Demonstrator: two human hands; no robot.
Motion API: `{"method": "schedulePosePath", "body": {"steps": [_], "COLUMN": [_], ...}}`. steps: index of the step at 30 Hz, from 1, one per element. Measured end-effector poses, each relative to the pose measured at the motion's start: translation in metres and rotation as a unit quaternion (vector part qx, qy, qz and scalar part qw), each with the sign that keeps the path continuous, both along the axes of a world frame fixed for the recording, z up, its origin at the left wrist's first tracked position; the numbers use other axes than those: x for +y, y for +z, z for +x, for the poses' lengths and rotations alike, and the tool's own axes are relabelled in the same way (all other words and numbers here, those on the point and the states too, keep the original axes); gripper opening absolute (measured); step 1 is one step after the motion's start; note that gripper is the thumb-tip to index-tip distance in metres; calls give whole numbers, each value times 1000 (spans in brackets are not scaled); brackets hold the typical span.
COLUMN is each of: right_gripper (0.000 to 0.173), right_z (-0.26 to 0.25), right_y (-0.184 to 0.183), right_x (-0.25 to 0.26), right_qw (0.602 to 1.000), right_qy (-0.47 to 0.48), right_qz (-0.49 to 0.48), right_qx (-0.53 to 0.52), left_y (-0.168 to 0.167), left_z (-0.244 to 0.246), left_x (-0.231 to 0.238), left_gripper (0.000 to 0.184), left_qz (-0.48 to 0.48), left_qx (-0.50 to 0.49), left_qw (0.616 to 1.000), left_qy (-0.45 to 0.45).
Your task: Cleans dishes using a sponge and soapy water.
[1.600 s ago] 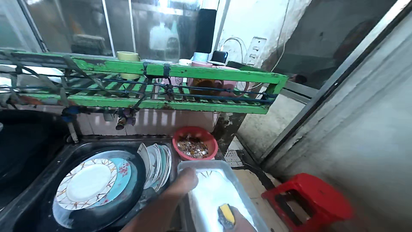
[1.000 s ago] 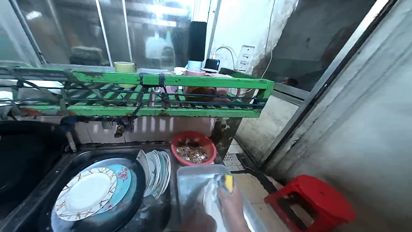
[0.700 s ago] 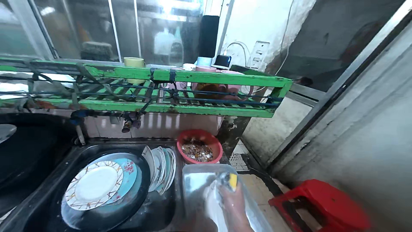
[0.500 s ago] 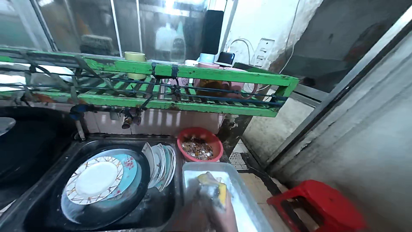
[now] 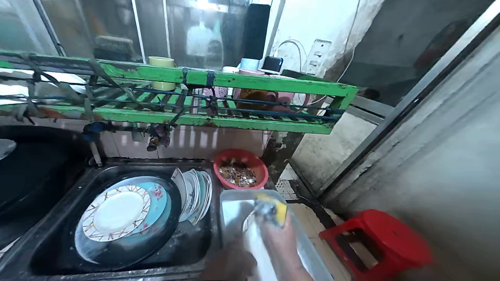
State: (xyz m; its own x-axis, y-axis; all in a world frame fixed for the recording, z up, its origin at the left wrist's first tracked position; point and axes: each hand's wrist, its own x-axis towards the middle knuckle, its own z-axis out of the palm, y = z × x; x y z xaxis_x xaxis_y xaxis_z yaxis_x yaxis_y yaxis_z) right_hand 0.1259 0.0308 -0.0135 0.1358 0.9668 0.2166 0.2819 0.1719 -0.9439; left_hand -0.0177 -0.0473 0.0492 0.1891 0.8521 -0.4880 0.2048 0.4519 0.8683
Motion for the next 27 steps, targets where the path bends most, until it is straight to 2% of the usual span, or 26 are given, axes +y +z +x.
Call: {"method": "schedulePosePath", "body": {"steps": [2,3,4,5,6,7,8,10,12,14,16,18,19,20,23,24,25,26,27], "right_gripper": [81,81,81,83,85,88,89,88,82,81,83,83,84,84,77,77,78,81,84], "right_z": [12,9,3,-6,-14,-19,-17,-2,18,22,7,-10,-14,-15,2,8,9,4,-6], "right_y": [-7,-3,3,6,8,8,6,3,-1,9,31,37,32,25,2,-5,-7,-3,3], "right_x": [19,11,-6,-26,-41,-47,-42,-10,27,28,-1,-33,-40,-39,-4,7,7,-4,-20], "right_qw": [996,996,998,999,999,998,998,997,991,991,998,998,992,990,999,996,994,995,997], "right_qy": [-62,-54,-25,14,45,60,60,0,-57,-68,-29,49,85,90,-32,-62,-72,-59,-30], "right_qz": [-65,-72,-61,-33,3,27,23,-49,-92,-88,-44,47,94,110,-23,-59,-74,-73,-61], "right_qx": [2,-4,-12,-14,-10,2,18,55,83,73,43,15,5,3,13,17,22,27,35], "left_y": [1,-1,-1,0,4,0,-5,-13,-11,-16,-17,-14,-11,-9,-6,-5,-5,-8,-11], "left_z": [6,8,9,10,8,4,1,4,7,7,0,-5,-5,-4,1,1,3,4,5], "left_x": [-5,-6,-6,-4,-3,-3,-4,-13,-19,-19,-13,-2,3,5,-4,-6,-6,-4,-4], "left_gripper": [86,89,85,71,49,37,38,66,84,84,81,68,49,38,66,80,86,86,77], "left_qz": [3,0,-8,-14,-12,18,36,41,29,1,-25,-40,-35,-25,-12,-11,-15,-20,-19], "left_qx": [2,-9,-17,-15,-1,15,24,-9,-74,-173,-246,-204,-156,-109,-27,-30,-34,-35,-38], "left_qw": [1000,1000,1000,1000,1000,1000,999,999,997,984,969,978,987,994,999,999,999,999,999], "left_qy": [-1,3,11,12,-3,-19,-18,9,17,40,22,14,10,9,28,24,18,18,22]}}
